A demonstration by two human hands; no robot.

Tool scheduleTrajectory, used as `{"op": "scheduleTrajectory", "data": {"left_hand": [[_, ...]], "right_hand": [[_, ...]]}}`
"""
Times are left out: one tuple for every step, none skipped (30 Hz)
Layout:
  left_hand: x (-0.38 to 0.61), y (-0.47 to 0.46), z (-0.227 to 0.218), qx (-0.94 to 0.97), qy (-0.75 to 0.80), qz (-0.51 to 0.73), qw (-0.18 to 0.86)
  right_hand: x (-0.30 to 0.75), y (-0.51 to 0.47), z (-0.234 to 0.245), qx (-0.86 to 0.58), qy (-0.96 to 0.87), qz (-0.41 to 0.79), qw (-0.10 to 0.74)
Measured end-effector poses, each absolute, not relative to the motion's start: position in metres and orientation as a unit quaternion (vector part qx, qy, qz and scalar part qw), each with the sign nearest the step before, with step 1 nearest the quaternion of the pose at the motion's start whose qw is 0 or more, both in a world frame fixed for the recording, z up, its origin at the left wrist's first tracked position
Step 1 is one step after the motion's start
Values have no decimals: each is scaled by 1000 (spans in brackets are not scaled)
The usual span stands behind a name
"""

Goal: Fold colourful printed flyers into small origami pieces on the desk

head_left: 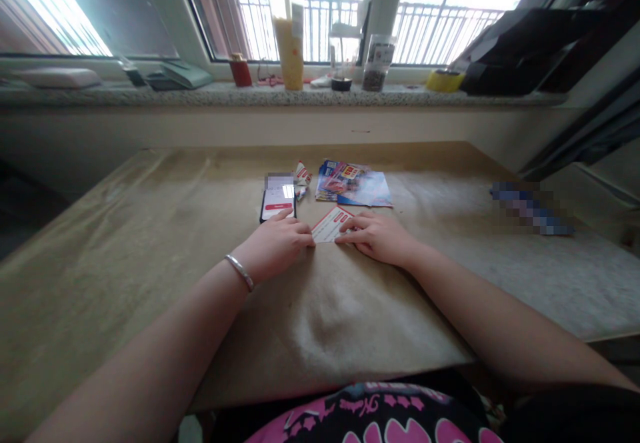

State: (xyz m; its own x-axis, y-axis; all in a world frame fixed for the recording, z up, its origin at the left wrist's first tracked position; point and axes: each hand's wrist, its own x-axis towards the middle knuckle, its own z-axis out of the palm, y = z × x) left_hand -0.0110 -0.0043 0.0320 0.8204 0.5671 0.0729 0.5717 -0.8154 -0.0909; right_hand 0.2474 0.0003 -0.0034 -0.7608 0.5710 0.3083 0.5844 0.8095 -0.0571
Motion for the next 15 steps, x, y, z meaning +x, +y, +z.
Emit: {"op": "scheduleTrajectory", "data": {"left_hand": [[-11,-4,33,-952,-300,-18,53],[-11,-4,33,-953,-300,-14,51],[-12,-4,34,-952,-301,-9,47],[-12,-4,36,-952,-303,-4,44],[-12,-4,37,-951,-306,1,41],[-13,-4,38,-951,-308,5,39],[-13,-4,39,-950,-310,8,39],[-13,-4,40,-949,-311,10,40],[-14,-4,41,-949,-312,13,41],[-14,-3,41,-949,-312,17,43],[-15,-3,42,-949,-312,21,44],[-15,-4,42,-949,-312,25,44],[-16,-4,42,-949,-312,28,44],[-16,-4,42,-949,-312,31,44],[-16,-4,43,-948,-313,35,44]], "right_hand": [[248,0,-4,-308,-938,-21,159],[248,1,-4,-307,-938,-21,161],[248,1,-5,-304,-938,-20,165],[248,1,-5,-302,-938,-19,167],[249,2,-6,-299,-939,-18,169],[249,2,-6,-297,-939,-17,170],[249,2,-6,-297,-940,-17,170],[249,2,-6,-297,-940,-16,168],[249,2,-6,-297,-940,-15,167],[249,2,-5,-297,-940,-13,166],[249,2,-5,-297,-940,-11,165],[249,1,-4,-297,-940,-11,164],[249,1,-4,-298,-940,-11,163],[249,1,-3,-300,-940,-11,162],[249,1,-3,-301,-940,-12,160]]}}
